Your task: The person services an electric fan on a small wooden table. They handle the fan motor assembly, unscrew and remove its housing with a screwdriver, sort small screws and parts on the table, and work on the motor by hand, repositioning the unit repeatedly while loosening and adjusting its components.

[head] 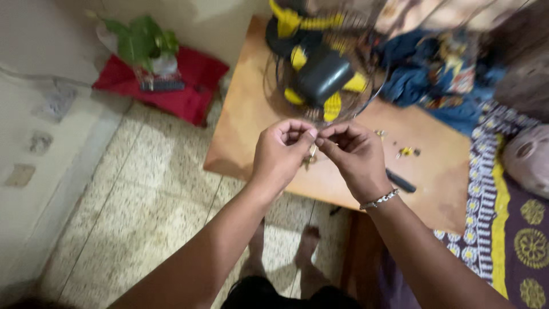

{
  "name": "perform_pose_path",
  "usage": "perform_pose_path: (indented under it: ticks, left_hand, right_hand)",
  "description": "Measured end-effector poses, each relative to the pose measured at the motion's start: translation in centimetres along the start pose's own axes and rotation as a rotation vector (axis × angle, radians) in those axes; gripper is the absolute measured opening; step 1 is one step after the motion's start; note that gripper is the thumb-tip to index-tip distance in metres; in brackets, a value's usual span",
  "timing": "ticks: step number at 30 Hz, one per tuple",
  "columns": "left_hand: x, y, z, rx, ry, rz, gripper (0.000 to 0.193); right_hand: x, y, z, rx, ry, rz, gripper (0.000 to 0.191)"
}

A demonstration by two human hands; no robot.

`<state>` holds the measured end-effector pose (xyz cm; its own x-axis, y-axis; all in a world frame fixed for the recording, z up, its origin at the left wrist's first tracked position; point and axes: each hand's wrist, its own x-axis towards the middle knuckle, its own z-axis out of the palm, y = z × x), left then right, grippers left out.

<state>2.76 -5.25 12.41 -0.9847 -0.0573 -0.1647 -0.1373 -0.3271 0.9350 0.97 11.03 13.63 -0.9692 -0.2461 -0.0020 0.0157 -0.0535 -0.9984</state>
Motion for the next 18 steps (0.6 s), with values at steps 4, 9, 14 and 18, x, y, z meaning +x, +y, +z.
perform_pose_path:
  ticks: [4, 9, 14, 18]
  left_hand:
    - [-0.8, -3.3, -0.8, -0.009, 0.062, 0.02, 0.01]
    - [-0.9, -6.0, -1.2, 0.044, 0.045, 0.038, 0.013]
    - [-1.1, -6.6, -0.6, 0.135, 0.086, -0.023, 0.014]
    - [-0.5, -6.1, -0.3, 0.049, 0.088, -0.209, 0.02]
  right_hand:
    - [-1.6, 3.5, 0.0, 0.059, 0.029, 0.138, 0.013]
    - [-2.7, 6.2, -0.2, 0.053, 0.009, 0.237, 0.015]
    - [-3.1, 6.2, -0.4, -0.089, 0.048, 0.152, 0.011]
    - [-2.7, 5.3, -0.6, -0.121, 0.073, 0.104, 0.011]
